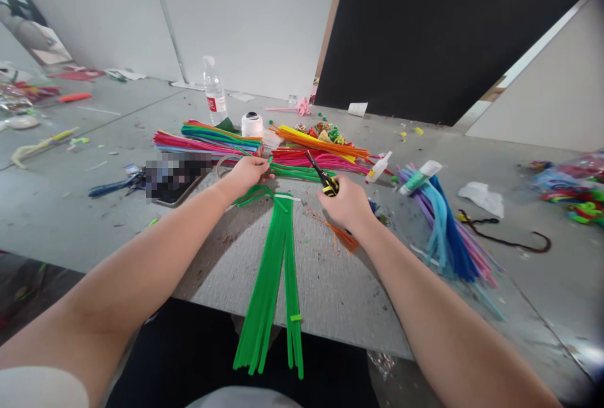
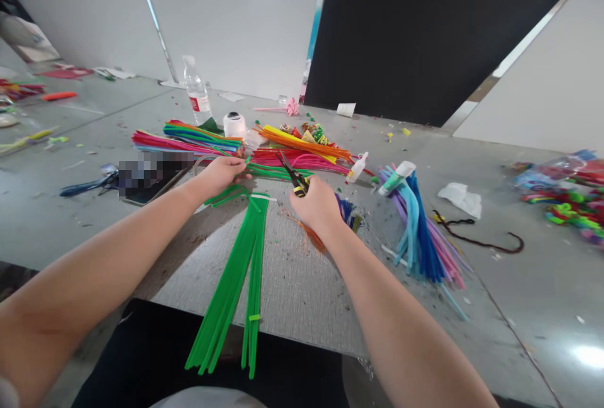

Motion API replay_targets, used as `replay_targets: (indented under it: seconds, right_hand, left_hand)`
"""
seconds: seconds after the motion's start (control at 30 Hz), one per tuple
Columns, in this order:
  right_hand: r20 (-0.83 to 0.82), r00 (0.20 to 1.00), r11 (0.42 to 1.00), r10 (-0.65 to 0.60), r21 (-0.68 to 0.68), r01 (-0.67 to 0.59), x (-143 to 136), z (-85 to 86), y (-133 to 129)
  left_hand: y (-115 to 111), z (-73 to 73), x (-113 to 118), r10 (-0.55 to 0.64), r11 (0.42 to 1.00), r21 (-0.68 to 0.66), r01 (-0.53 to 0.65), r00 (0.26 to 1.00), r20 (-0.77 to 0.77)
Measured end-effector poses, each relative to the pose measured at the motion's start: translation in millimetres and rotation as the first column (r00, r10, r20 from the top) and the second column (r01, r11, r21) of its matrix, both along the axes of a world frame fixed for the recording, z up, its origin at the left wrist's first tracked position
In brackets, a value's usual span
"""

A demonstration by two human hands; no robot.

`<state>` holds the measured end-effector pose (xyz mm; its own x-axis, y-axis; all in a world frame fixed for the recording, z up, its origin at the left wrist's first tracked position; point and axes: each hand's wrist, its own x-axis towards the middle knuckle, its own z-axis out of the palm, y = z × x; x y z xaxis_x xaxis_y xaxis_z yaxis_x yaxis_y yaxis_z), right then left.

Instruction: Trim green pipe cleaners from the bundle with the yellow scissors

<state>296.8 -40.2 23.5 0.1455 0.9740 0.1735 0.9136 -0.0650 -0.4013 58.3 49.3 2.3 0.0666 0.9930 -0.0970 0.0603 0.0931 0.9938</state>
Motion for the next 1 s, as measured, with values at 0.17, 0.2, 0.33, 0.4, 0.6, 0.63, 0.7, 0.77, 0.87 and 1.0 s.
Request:
replay_targets:
  seconds: [0.17,0.2,0.33,0.4,0.6,0.63,0.7,0.77,0.87,1.0]
  right_hand:
    - [0.002,1.0,1.0,-0.005,-0.002,0.005,-1.0,2.2,-1.5]
    - [0.003,1.0,1.0,-0.004,0.004,0.004,-0.9,2.1,-1.5]
    - [-0.013,1.0,0.999,0.001,0.035,0.0,0.6,-0.2,-0.8]
    - [-0.022,1.0,0.999,0.004,0.05,-0.002,1.7,-1.6,-0.1]
    - [-0.015,1.0,0.999,-0.004,0.047,0.004,1.6,-3.0,0.8]
    - [-0.011,1.0,0.999,-0.004,0.042,0.004,1.1,-2.8,0.7]
    - [-0.005,1.0,0.999,0.001,0.033,0.0,-0.1,-2.2,0.2]
    - [0.0,1.0,1.0,0.006,0.022,-0.006,-1.2,-1.5,-0.5]
    - [0.011,1.0,1.0,0.012,0.015,-0.012,-1.9,-1.3,-1.0]
    - [0.002,1.0,0.999,0.01,0.046,-0.01,-0.2,-3.6,-0.2]
  left_hand:
    - [-7.9,5.3,-6.2,0.019,1.0,0.003,-0.019,0.999,-0.043]
    - [-9.1,6.6,-8.6,0.022,1.0,0.017,-0.021,0.998,-0.052]
    - [-7.8,8.6,-18.3,0.054,0.994,0.102,-0.043,0.992,-0.112]
    - [-5.3,7.3,-21.9,0.064,0.992,0.114,-0.046,0.986,-0.157]
    - [-3.7,3.2,-25.9,0.092,0.915,0.337,0.222,0.699,-0.71]
    - [-4.1,3.0,-25.6,0.117,0.883,0.36,0.302,0.602,-0.79]
    - [-4.7,2.6,-24.4,0.124,0.847,0.324,0.422,0.436,-0.891]
    - [-4.7,1.9,-22.5,0.104,0.847,0.26,0.464,0.335,-0.936]
    - [-4.4,2.2,-19.8,0.106,0.858,0.241,0.454,0.302,-0.947]
    - [-8.0,11.9,-21.0,0.167,0.853,0.285,0.437,0.289,-0.943]
